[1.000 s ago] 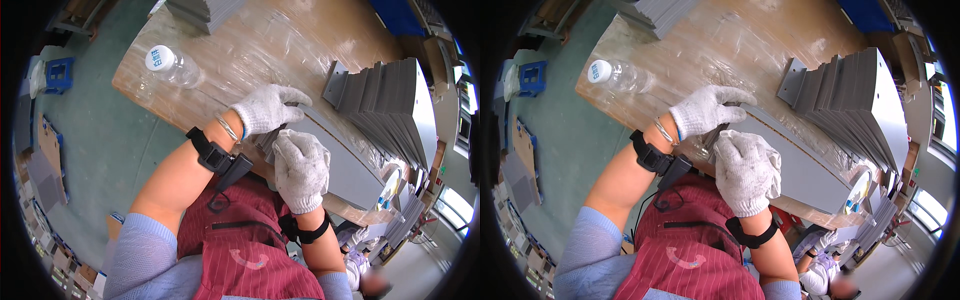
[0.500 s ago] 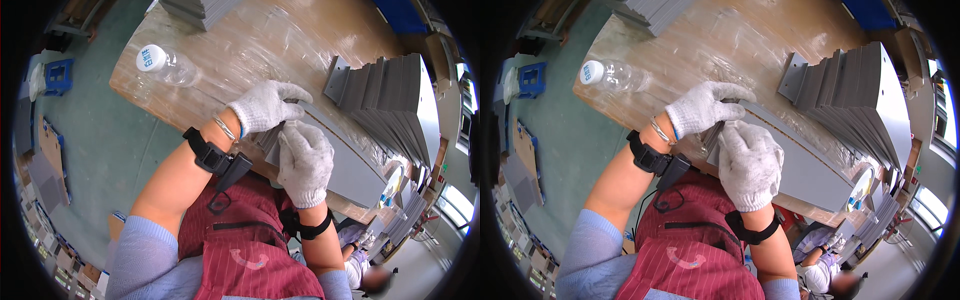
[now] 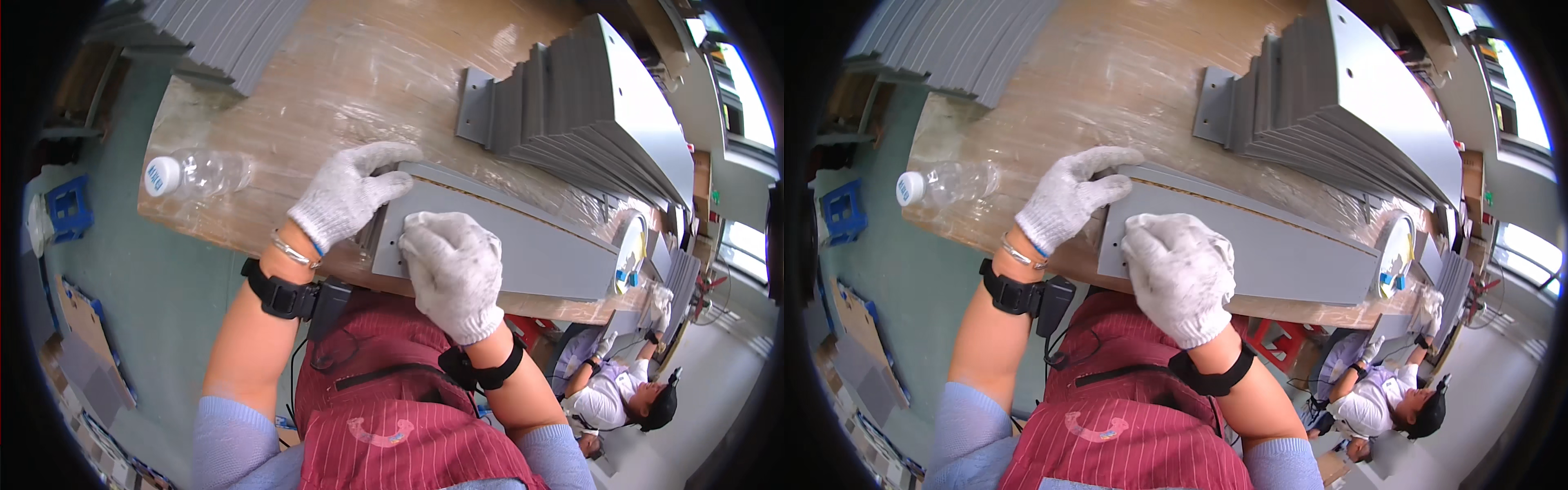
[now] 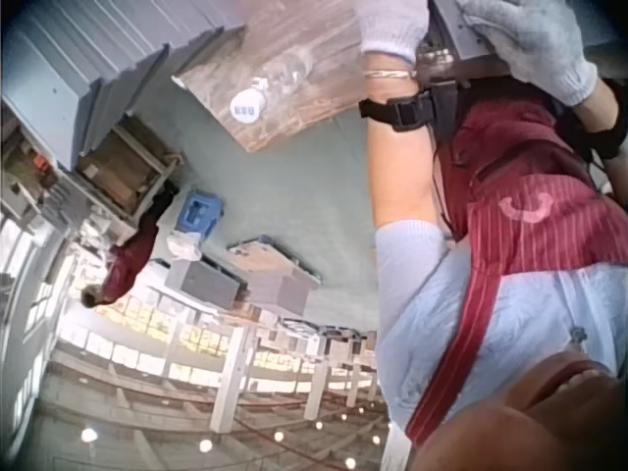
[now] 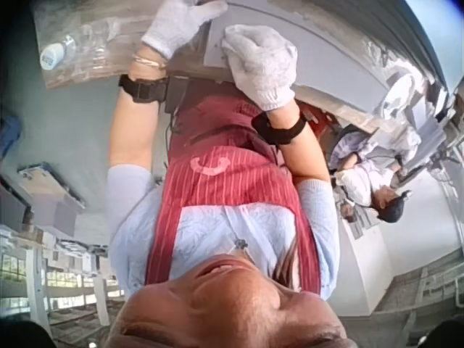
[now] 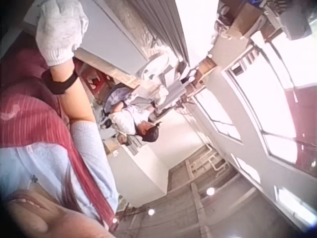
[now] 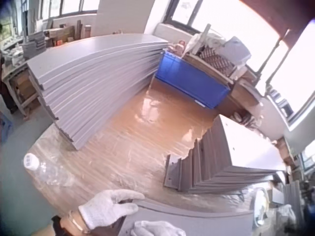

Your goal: The person cleans a stack of gray metal panels on a workbench. They repeatedly wipe the surface with a white cloth and scrub the edges with a blue sponge. The person handles the panels one at a time, flipping them over to clean both sides before stacking them.

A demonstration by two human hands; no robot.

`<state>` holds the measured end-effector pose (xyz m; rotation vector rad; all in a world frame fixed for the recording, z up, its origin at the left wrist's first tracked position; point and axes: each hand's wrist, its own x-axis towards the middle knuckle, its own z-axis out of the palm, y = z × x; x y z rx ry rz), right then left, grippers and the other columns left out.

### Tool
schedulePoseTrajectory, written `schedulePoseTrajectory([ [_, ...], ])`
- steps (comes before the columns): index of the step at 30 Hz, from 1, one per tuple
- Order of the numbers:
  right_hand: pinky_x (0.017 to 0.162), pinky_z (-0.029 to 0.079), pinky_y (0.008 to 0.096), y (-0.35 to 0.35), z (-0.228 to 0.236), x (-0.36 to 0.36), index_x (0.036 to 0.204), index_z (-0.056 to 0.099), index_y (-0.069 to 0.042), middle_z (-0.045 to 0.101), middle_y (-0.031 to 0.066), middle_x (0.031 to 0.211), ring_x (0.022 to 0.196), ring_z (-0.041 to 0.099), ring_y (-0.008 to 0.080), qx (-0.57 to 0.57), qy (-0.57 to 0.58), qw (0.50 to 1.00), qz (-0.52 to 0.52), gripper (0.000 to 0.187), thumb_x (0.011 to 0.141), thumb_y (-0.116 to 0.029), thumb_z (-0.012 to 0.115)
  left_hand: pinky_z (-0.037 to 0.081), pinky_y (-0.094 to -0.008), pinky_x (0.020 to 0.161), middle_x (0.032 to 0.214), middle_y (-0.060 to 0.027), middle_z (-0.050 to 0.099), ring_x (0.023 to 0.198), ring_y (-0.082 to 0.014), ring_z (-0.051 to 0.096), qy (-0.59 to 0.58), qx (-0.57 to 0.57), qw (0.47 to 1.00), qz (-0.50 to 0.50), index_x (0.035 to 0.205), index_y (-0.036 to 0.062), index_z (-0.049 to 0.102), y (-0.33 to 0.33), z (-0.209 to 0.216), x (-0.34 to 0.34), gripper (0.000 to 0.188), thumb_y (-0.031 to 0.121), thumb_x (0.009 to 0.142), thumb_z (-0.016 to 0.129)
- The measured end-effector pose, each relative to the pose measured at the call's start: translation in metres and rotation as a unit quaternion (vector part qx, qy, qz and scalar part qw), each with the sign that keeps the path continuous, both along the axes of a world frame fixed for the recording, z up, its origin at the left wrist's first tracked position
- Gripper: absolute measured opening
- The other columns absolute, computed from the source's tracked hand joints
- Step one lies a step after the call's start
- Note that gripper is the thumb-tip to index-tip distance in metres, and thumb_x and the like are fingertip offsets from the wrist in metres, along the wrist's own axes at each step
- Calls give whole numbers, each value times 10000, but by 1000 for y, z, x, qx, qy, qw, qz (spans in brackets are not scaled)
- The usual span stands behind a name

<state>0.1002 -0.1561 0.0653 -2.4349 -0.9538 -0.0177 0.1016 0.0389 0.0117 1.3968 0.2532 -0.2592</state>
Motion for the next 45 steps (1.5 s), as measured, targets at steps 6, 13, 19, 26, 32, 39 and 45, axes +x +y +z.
schedulePoseTrajectory([
  [6, 784, 548, 471, -9, 16, 46, 1036, 713, -104, 679, 141, 971, 897, 668, 358, -78, 10, 976, -204, 157, 910, -189, 676, 493, -358, 996, 1256, -136, 639, 1150, -252, 614, -114, 329, 933, 93, 1307, 13, 626, -38, -1, -14, 319, 98, 1006, 564],
  [13, 811, 536, 438, -78, -4, 53, 994, 749, -119, 696, 136, 1003, 920, 648, 352, -33, -36, 960, -274, 150, 857, -181, 756, 460, -410, 1050, 1295, -188, 608, 1189, -351, 593, -174, 459, 866, 102, 1351, 10, 581, -51, -1, -20, 335, 86, 1042, 476],
  [19, 852, 535, 435, -277, -22, 85, 1024, 761, -59, 680, 177, 999, 949, 659, 355, -106, -116, 826, -541, 206, 943, -233, 688, 471, -406, 1047, 1260, -191, 629, 1192, -349, 603, -175, 474, 855, 115, 1334, 7, 601, -60, 0, -15, 332, 69, 1025, 497],
  [26, 881, 536, 479, -77, -7, 39, 1124, 650, -71, 623, 160, 1183, 1055, 636, 356, -51, -42, 989, -130, 297, 845, -170, 629, 441, -397, 1082, 1303, -182, 626, 1233, -327, 589, -150, 465, 866, 106, 1347, -12, 586, -57, -7, -16, 332, 86, 1053, 468],
  [32, 880, 517, 457, -156, 14, 65, 1082, 705, -104, 685, 120, 1010, 965, 663, 327, -27, 31, 956, -291, 208, 900, -192, 655, 409, -386, 1122, 1379, -178, 602, 1291, -303, 560, -96, 487, 860, 118, 1394, -17, 551, -47, -9, -25, 361, 135, 1085, 446],
  [39, 838, 547, 438, -466, -27, 34, 1042, 760, -91, 687, 156, 972, 934, 680, 352, -220, -46, 697, -680, 191, 925, -218, 678, 397, -420, 1134, 1391, -197, 588, 1311, -333, 543, -111, 604, 788, 49, 1399, -19, 548, -48, 0, -18, 375, 114, 1055, 484],
  [45, 867, 534, 379, -331, 29, 33, 1063, 728, -62, 677, 108, 999, 968, 658, 275, 113, -91, 897, -418, 205, 860, -29, 731, 333, -505, 1175, 1447, -268, 518, 1346, -430, 493, -232, 653, 721, -2, 1404, -22, 554, -154, 31, -1, 448, 155, 992, 566],
])
